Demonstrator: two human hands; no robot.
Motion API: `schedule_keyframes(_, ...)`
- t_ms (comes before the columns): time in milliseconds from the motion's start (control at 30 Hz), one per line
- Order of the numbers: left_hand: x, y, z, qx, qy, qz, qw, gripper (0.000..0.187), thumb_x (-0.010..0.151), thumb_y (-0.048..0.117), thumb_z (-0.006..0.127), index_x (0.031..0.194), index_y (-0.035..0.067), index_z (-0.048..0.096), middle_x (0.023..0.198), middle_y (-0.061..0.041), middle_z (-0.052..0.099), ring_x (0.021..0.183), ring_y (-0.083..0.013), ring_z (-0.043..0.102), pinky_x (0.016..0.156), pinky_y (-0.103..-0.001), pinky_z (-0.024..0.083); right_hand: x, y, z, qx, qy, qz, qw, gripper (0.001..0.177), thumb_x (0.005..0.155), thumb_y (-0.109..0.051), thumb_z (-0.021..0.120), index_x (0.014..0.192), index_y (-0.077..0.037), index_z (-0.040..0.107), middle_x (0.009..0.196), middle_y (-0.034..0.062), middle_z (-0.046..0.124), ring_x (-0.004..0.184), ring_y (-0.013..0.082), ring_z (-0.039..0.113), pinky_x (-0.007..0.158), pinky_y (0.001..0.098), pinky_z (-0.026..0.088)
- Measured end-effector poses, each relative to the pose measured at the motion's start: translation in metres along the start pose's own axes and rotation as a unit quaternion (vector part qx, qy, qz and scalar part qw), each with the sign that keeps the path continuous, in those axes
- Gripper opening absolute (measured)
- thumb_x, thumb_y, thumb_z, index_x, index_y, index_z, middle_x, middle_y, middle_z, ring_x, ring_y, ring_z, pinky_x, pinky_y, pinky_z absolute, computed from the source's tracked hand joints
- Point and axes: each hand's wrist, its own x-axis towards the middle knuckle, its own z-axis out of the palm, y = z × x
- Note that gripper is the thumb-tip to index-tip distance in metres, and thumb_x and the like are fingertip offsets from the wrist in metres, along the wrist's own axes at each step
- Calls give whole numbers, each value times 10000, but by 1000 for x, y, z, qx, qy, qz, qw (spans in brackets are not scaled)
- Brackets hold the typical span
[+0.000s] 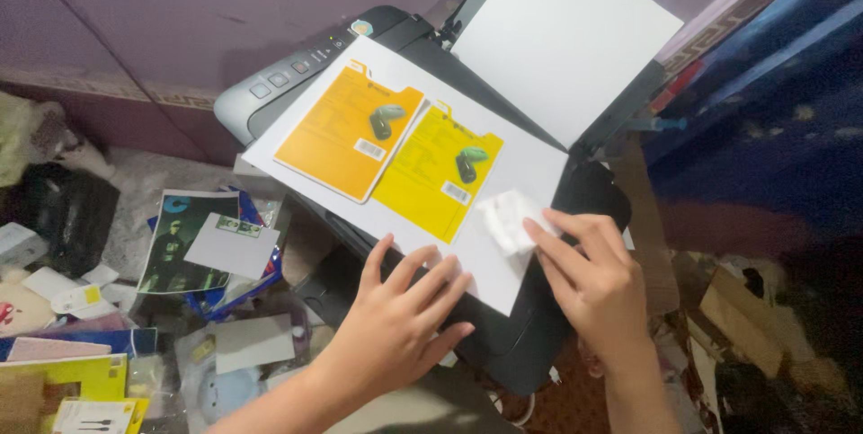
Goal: The person places two yellow product cards on a printer, then removes a black ink cartridge. Using a syringe, they inject liquid into the cartridge multiple times, wipe the exterior, and reinsert the cartridge into the printer.
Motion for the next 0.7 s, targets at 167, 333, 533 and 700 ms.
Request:
schedule_keyframes(167, 0, 4, 2, -19, 2, 20, 1000, 524, 940, 397, 676, 1363, 94, 617, 1343, -90, 594, 1325, -321, 501, 1155, -633, 285, -7, 3, -1, 125, -91, 50, 987, 420, 767, -13, 759, 1167, -140, 779, 1152, 55, 753, 970, 217, 672, 761, 314, 569)
schedule_keyframes(333, 7, 12, 9, -28, 29, 31, 999, 684, 905, 464, 673, 1426, 31, 579, 1439, -148, 558, 1420, -375, 423, 1158, -657, 225, -9, 7, 1, 171, -84, 41, 981, 372, 810, -19, 760, 1168, -119, 779, 1160, 74, 748, 1012, 213, 674, 862, 325, 552)
schedule_keyframes(533, 9, 15, 15, -34, 12, 27, 999, 641, 933, 480, 668, 1359, 8, 588, 1402, -170, 570, 1457, -390, 418, 1208, -659, 200, -18, 4, 5, 242, -61, 141, 958, 348, 829, 20, 734, 1159, -85, 772, 1177, 88, 744, 1044, 194, 719, 881, 317, 564)
schedule_keyframes(700, 8, 14, 17, -39, 11, 23, 999, 607, 941, 438, 659, 1356, 0, 593, 1398, -178, 580, 1441, -394, 440, 1202, -654, 203, -23, 2, 13, 137, 38, 85, 986, 355, 832, 36, 757, 1162, -91, 774, 1191, 89, 729, 967, 202, 671, 802, 287, 562)
